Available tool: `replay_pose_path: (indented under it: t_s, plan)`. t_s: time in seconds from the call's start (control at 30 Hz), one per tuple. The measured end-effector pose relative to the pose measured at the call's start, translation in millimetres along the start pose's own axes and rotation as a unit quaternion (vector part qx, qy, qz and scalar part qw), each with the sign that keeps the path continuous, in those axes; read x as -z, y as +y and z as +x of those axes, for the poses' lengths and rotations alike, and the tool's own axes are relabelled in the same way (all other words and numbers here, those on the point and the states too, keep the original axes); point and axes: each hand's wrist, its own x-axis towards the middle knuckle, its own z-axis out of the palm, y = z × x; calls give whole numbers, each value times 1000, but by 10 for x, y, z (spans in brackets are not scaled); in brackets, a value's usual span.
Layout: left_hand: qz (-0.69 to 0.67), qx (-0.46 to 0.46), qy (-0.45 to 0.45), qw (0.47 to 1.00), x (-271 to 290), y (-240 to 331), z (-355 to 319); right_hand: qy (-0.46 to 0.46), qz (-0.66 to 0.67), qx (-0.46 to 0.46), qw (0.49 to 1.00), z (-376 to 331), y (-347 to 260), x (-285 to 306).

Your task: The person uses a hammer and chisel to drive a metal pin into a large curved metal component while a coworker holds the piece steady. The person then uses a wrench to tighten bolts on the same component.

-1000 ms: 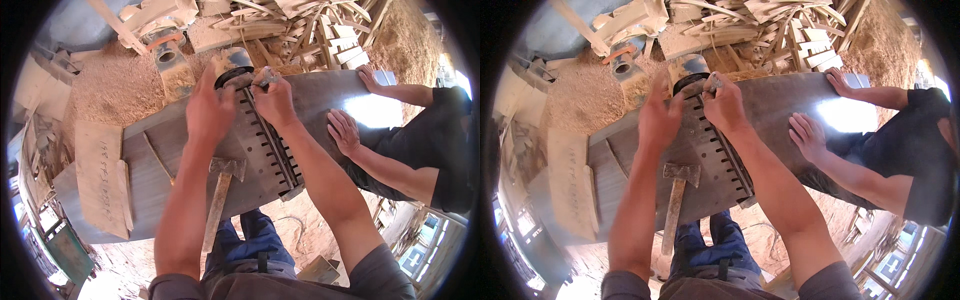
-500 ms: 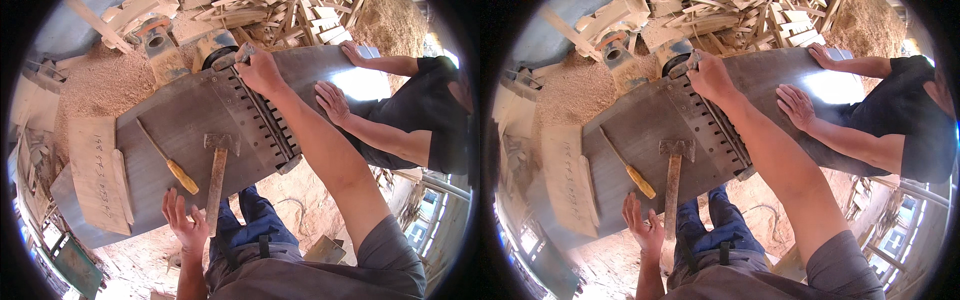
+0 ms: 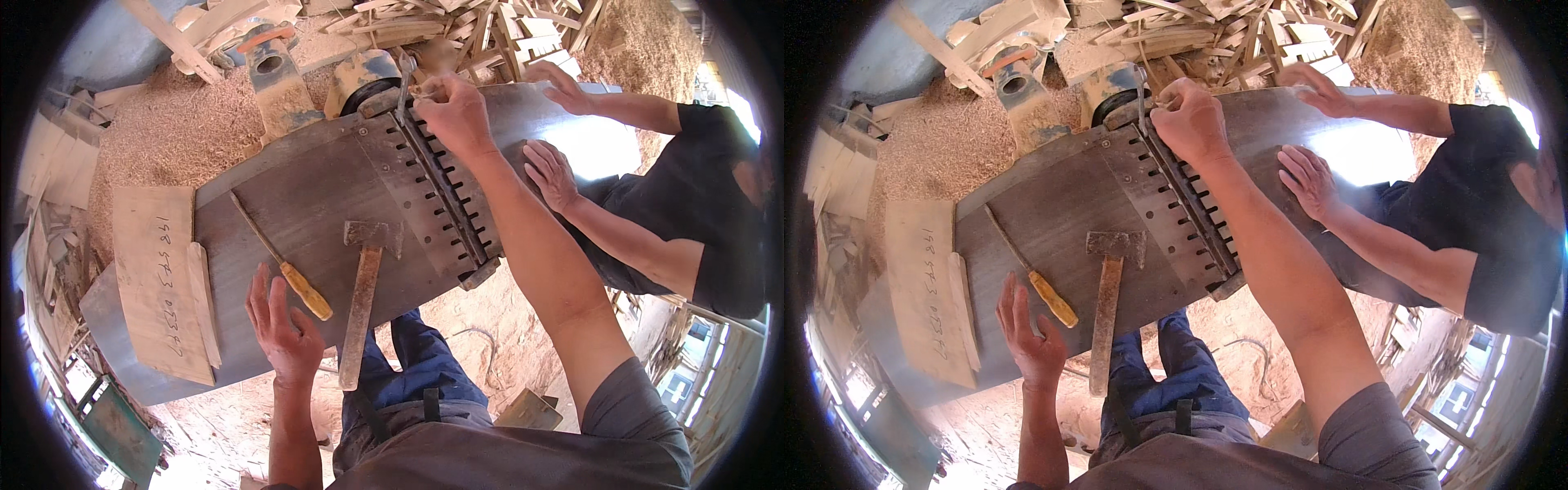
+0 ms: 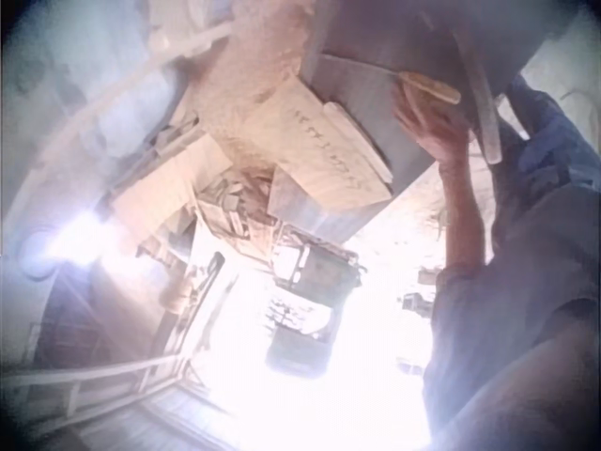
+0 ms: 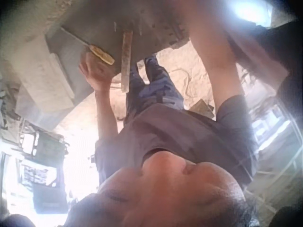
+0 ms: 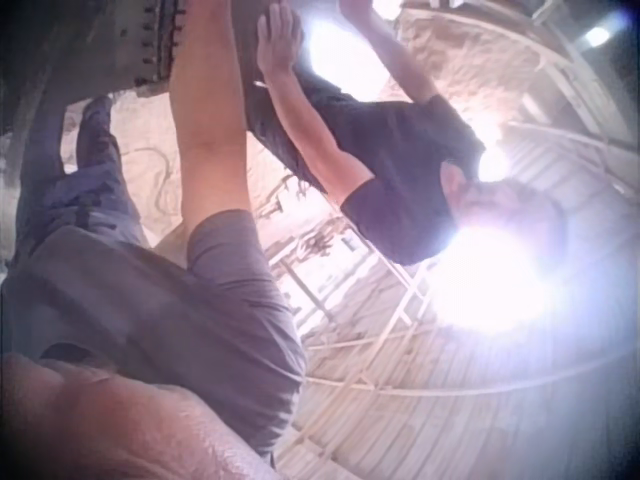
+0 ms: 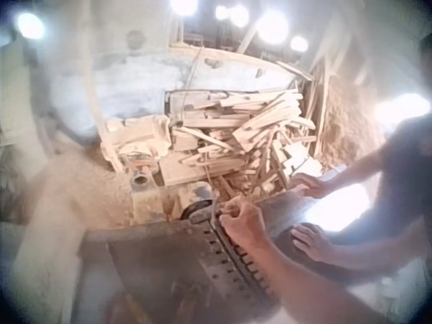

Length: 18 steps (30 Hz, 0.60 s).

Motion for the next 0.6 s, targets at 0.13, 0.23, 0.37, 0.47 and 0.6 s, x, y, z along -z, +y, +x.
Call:
replay_pose_path:
  t_s: [0.13,0.23,0.37,0.47,0.6]
  plan:
    - [39,-17,-59,997,17,-16,157,-12,61,-64,996,-64,60,43]
    - [99,-63,-131,984,85,-141,218,-51,49,-68,995,-707,-282,30]
    - [99,-168,-171,966,183,-182,505,-180,-23,-74,981,-2133,-870,-156]
    - [112,-257,-228,933,281,-199,734,-197,-53,-67,977,-2610,-958,-315]
    - [146,-366,-309,866,224,-258,888,-112,-55,-57,991,-2789,-953,-442]
